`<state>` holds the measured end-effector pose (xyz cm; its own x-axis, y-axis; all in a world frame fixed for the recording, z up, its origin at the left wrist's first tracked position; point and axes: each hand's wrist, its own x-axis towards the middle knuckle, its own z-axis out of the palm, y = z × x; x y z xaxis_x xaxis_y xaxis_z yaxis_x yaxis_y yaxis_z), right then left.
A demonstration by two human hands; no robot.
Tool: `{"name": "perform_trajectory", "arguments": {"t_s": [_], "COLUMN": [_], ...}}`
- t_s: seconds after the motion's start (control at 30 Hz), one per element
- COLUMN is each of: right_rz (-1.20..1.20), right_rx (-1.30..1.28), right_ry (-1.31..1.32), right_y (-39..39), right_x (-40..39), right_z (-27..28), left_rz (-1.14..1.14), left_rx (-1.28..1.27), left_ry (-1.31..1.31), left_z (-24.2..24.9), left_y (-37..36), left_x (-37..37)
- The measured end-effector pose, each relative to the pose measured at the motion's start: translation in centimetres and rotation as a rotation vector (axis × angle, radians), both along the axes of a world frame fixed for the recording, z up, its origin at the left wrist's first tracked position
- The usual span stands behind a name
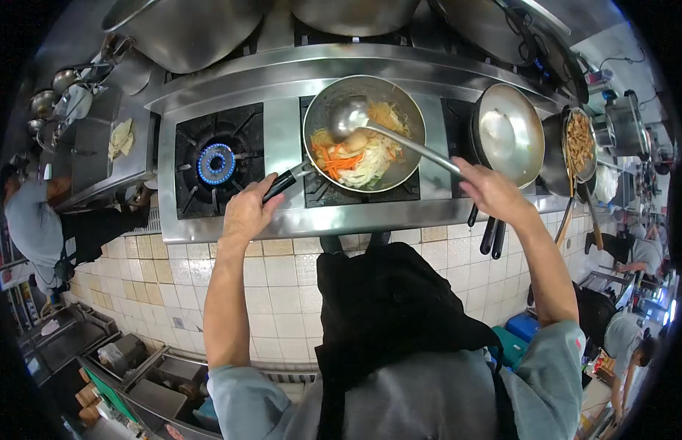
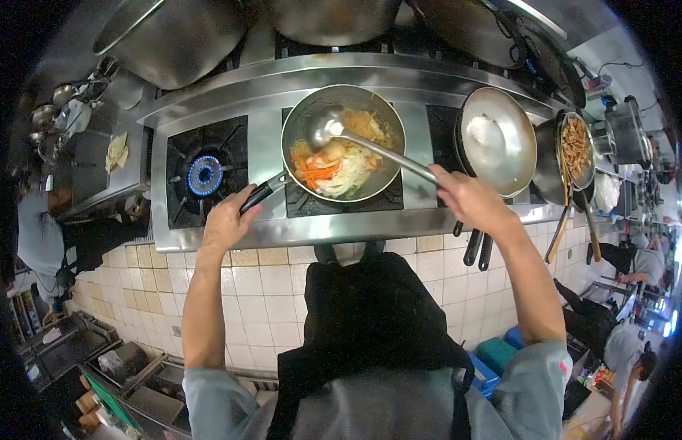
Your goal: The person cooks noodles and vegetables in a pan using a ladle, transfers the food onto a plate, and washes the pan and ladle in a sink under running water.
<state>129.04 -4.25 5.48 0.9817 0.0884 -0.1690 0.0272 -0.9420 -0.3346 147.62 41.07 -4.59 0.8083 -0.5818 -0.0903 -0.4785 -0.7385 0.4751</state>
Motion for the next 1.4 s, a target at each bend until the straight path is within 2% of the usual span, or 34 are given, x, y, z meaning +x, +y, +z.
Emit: {"name": "perform_trajectory", "arguments": {"t_s": [0.1, 0.2, 0.3, 0.37, 0.4, 0.47, 0.5, 0.57, 0.63, 0.7, 0.77, 0.83, 0.87, 0.9, 0.93, 0.97, 1.0, 1.03, 1.07, 1.13, 1.2, 1.27, 1.4], "right_rz": [-0.083, -0.069, -0.173, -0.414, -0.415, -0.69, -0.694, -0.492, -0.451, -0.403, -0.547, -0.583, -0.703, -0.816, -0.818, -0.812, -0.668, -0.518, -0.516, -0.56, -0.63, -0.707, -0.767], "right_rx": [0.01, -0.023, 0.071, 0.313, 0.312, 0.455, 0.451, 0.533, 0.511, 0.491, 0.577, 0.638, 0.959, 1.282, 1.451, 1.455, 1.577, 1.689, 1.766, 1.787, 1.714, 1.604, 1.45], "right_ry": [0.039, -0.072, -0.046, 0.128, 0.122, 0.364, 0.362, 0.085, 0.071, 0.065, 0.158, 0.162, 0.161, 0.158, 0.086, 0.081, -0.042, -0.164, -0.22, -0.267, -0.308, -0.329, -0.321], "right_y": [-1.7, -1.7, -0.2, 2.3, 3.3, 5.2, 6.0, 7.6, 8.3, 8.7, 8.8, 7.8, 7.4, 7.0, 7.2, 6.4, 5.5, 4.7, 4.1, 2.5, 0.4, -1.4, -4.9], "right_x": [-2.6, -5.3, -8.4, -9.8, -10.3, -11.3, -12.0, -13.1, -13.6, -13.7, -13.8, -14.7, -14.6, -14.3, -13.1, -12.4, -11.9, -11.2, -10.4, -8.9, -7.3, -5.3, -0.4], "right_z": [1.6, 3.6, 5.4, 6.3, 6.0, 3.8, 1.7, -2.1, -1.2, 0.9, 2.7, 1.5, 1.5, 1.6, 2.5, 2.7, 2.8, 2.9, 3.3, 4.5, 5.5, 7.4, 9.1], "left_rz": [-0.007, 0.017, 0.076, 0.136, 0.149, 0.174, 0.171, 0.186, 0.184, 0.159, 0.177, 0.322, 0.404, 0.403, 0.51, 0.616, 0.617, 0.629, 0.64, 0.677, 0.643, 0.843, 1.042], "left_rx": [-0.035, -0.007, -0.005, 0.047, 0.029, -0.031, -0.035, -0.091, -0.078, -0.185, -0.137, -0.277, -0.377, -0.376, -0.464, -0.553, -0.554, -0.488, -0.423, -0.251, -0.194, -0.132, -0.118], "left_ry": [-0.032, 0.011, 0.025, 0.044, 0.042, 0.047, 0.048, 0.074, 0.092, 0.063, 0.113, 0.294, 0.319, 0.316, 0.368, 0.416, 0.408, 0.401, 0.396, 0.443, 0.41, 0.664, 0.799], "left_z": [-0.5, -0.3, -0.8, -1.1, -1.6, -1.7, -1.8, -1.9, -1.6, -0.9, -0.4, 0.4, -2.5, -2.8, -2.9, -3.0, -3.6, -4.6, -5.3, -6.7, -13.3, -15.9, -13.0], "left_y": [0.2, -0.5, -1.7, -2.8, -3.2, -4.0, -4.3, -4.6, -4.5, -3.5, -2.5, -1.3, 0.4, 1.5, 2.5, 3.6, 5.1, 6.8, 8.6, 11.7, 17.8, 21.1, 20.7], "left_x": [-0.6, -1.6, -4.4, -6.5, -7.3, -8.9, -9.5, -10.3, -10.4, -10.6, -10.4, -10.6, -10.8, -11.0, -11.2, -11.4, -11.6, -12.1, -12.7, -15.0, -18.3, -21.8, -27.8]}}
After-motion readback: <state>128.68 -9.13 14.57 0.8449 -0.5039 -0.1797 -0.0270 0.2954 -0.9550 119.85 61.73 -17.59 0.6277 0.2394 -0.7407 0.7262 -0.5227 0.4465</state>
